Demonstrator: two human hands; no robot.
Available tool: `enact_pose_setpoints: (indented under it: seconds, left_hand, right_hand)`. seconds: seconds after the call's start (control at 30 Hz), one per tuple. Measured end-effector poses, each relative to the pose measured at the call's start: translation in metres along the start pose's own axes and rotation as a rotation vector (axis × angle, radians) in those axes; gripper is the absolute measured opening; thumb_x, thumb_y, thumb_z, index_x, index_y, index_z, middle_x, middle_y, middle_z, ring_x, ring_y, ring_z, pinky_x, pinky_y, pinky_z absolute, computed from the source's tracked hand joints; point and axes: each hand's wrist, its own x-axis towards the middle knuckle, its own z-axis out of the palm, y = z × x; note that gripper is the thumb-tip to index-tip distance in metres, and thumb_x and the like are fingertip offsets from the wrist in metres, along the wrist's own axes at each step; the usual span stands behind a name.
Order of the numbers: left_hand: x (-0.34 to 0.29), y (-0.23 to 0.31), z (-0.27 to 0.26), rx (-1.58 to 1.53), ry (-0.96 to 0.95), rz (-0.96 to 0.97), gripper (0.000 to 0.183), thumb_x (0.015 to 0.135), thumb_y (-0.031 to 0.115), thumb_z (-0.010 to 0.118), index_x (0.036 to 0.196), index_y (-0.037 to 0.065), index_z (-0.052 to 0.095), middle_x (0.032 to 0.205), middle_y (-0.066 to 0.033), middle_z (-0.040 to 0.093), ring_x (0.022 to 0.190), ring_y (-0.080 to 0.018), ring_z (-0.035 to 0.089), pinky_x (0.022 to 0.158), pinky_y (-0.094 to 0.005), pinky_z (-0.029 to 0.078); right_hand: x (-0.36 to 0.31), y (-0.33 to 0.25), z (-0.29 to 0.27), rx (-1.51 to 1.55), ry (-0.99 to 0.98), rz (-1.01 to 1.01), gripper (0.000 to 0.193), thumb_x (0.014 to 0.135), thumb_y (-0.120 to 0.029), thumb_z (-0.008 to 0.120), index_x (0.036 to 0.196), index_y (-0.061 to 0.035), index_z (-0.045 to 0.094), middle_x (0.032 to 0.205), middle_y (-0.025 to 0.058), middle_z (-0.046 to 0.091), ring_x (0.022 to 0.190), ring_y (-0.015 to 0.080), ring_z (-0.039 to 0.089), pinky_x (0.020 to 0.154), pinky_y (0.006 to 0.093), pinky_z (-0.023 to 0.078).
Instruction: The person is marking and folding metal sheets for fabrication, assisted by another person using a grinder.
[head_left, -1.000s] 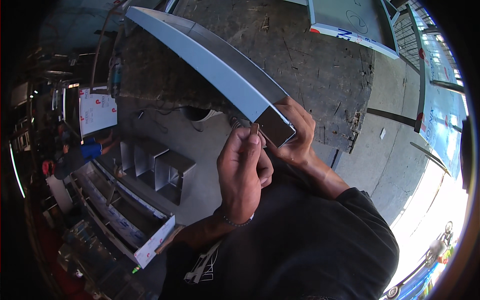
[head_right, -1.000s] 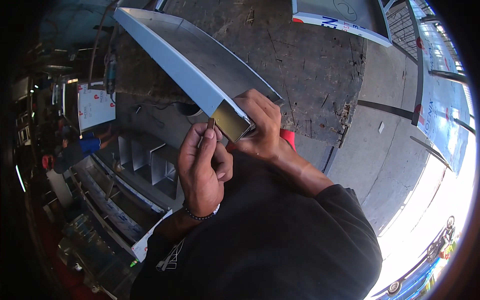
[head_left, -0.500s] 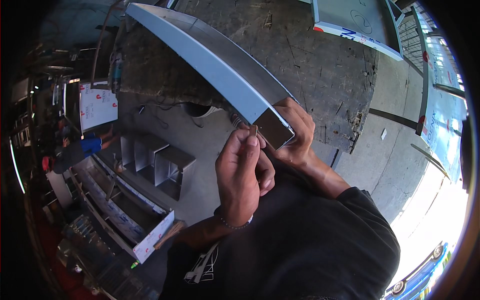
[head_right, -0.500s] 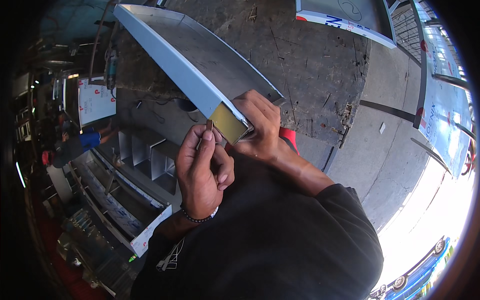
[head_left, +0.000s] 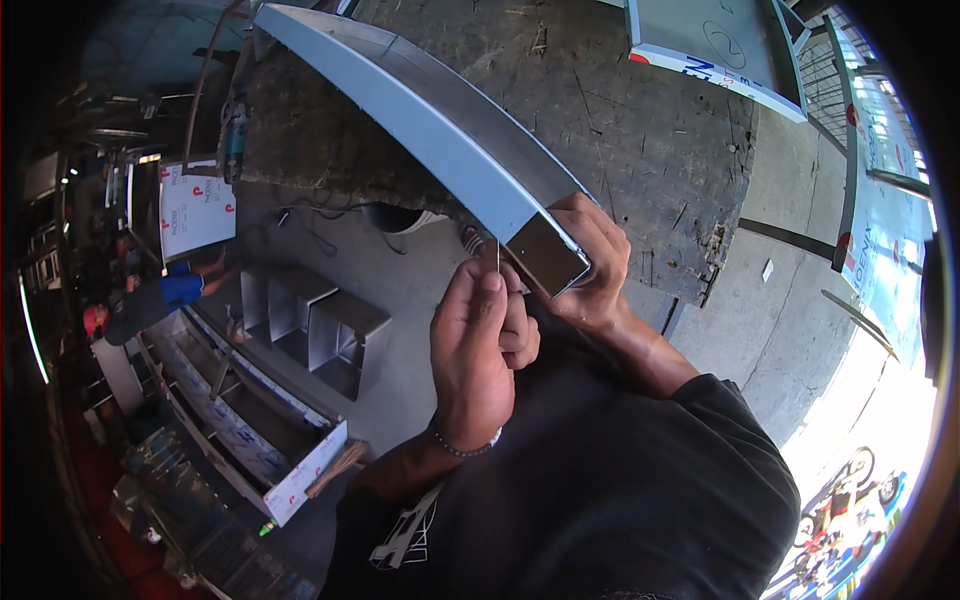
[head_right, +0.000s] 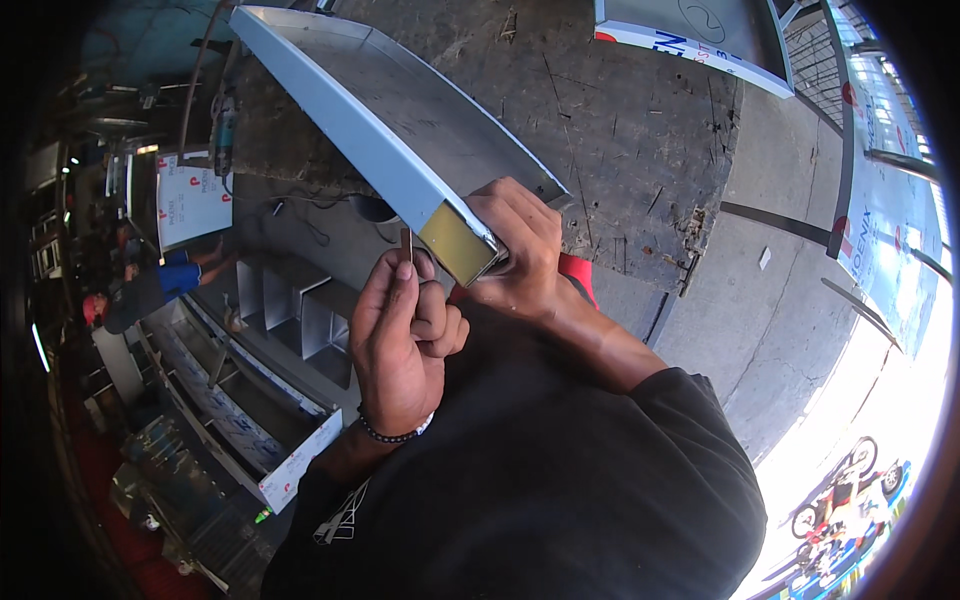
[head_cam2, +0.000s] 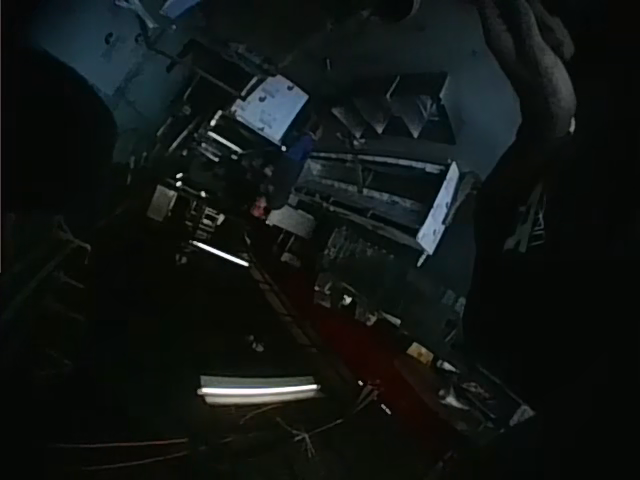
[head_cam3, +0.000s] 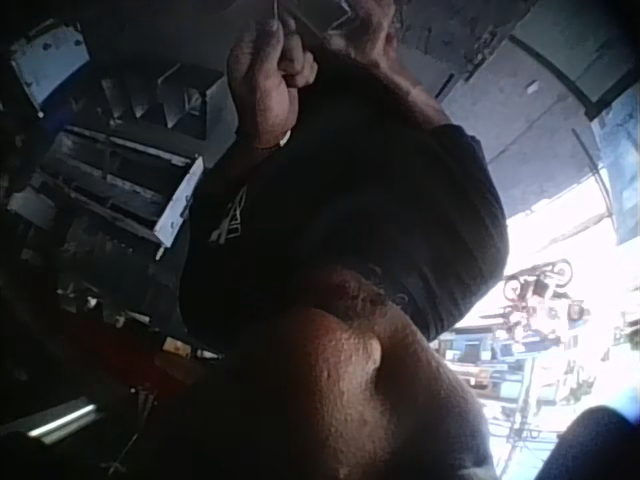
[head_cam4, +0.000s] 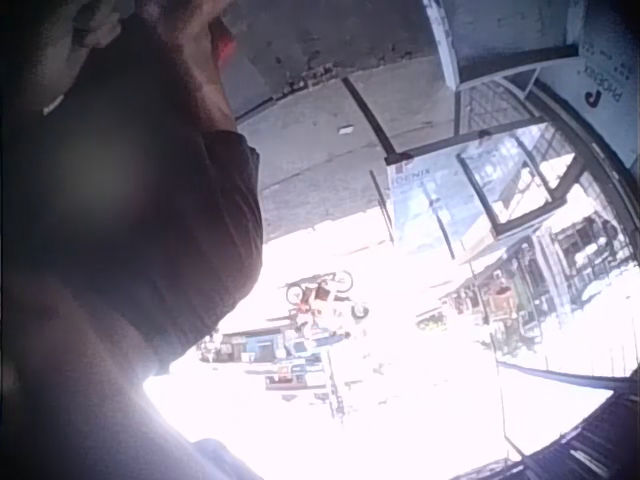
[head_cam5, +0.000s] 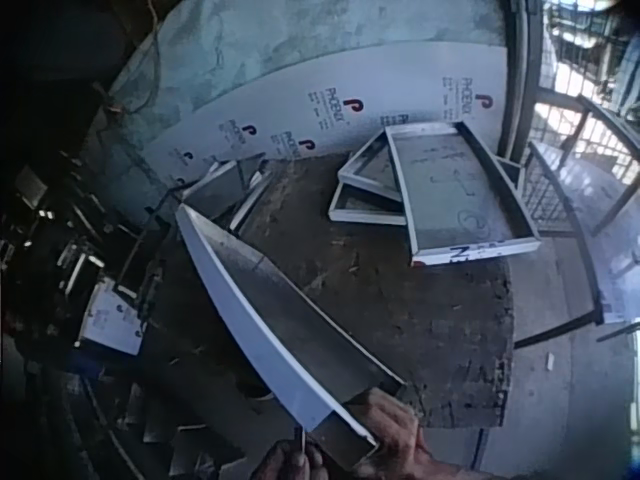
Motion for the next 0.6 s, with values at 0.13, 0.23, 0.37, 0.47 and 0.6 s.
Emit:
enact_pose_setpoints:
  seconds: [0.13,0.23,0.37,0.47,0.6]
  left_hand:
    - [-0.0043,0.0089,0.001,0.046,-0.021,-0.095,0.027,0.115,0.027,0.043,0.099,0.008,0.052,0.061,0.0067,0.027,0.049,-0.0039,0.019,0.047,-0.0249,0.02]
    - [-0.0073,0.0097,-0.0021,0.021,-0.025,-0.154,0.028,0.114,0.028,0.045,0.095,0.008,0.051,0.061,0.0063,0.03,0.048,-0.0029,0.022,0.046,-0.0246,0.022]
    - [-0.0099,0.0108,-0.0038,-0.021,-0.01,-0.186,0.03,0.115,0.027,0.044,0.091,0.01,0.049,0.06,0.0067,0.028,0.047,-0.0031,0.018,0.044,-0.0253,0.019]
    - [-0.0072,0.01,-0.0048,-0.013,-0.016,-0.202,0.029,0.116,0.027,0.039,0.094,0.011,0.047,0.058,0.0066,0.023,0.045,-0.005,0.01,0.045,-0.0271,0.017]
    - [-0.0084,0.0109,-0.0066,-0.035,-0.041,-0.174,0.03,0.116,0.028,0.039,0.093,0.011,0.047,0.058,0.0067,0.022,0.045,-0.0051,0.011,0.045,-0.0272,0.017]
  right_hand:
    - [-0.0021,0.0007,0.0004,0.0,-0.011,-0.004,0.038,0.061,-0.008,0.083,0.095,0.0032,0.069,0.081,0.0135,0.066,0.069,0.03,0.064,0.061,0.0371,0.051]
    - [-0.0025,-0.0001,0.0008,0.005,-0.005,0.0,0.037,0.061,-0.007,0.082,0.095,0.0034,0.069,0.08,0.0135,0.065,0.069,0.03,0.064,0.061,0.0372,0.05]
    - [-0.0038,0.0006,0.002,-0.025,-0.005,-0.002,0.037,0.061,-0.007,0.08,0.094,0.0038,0.068,0.08,0.0139,0.064,0.068,0.0302,0.063,0.06,0.0375,0.05]
    - [-0.0042,0.0008,0.0024,-0.021,-0.006,-0.009,0.036,0.061,-0.007,0.08,0.093,0.004,0.068,0.079,0.014,0.064,0.068,0.0303,0.063,0.06,0.0376,0.05]
    - [-0.0035,0.001,0.0022,-0.011,-0.01,-0.024,0.036,0.061,-0.007,0.079,0.093,0.004,0.067,0.079,0.0139,0.064,0.067,0.0302,0.063,0.059,0.0377,0.049]
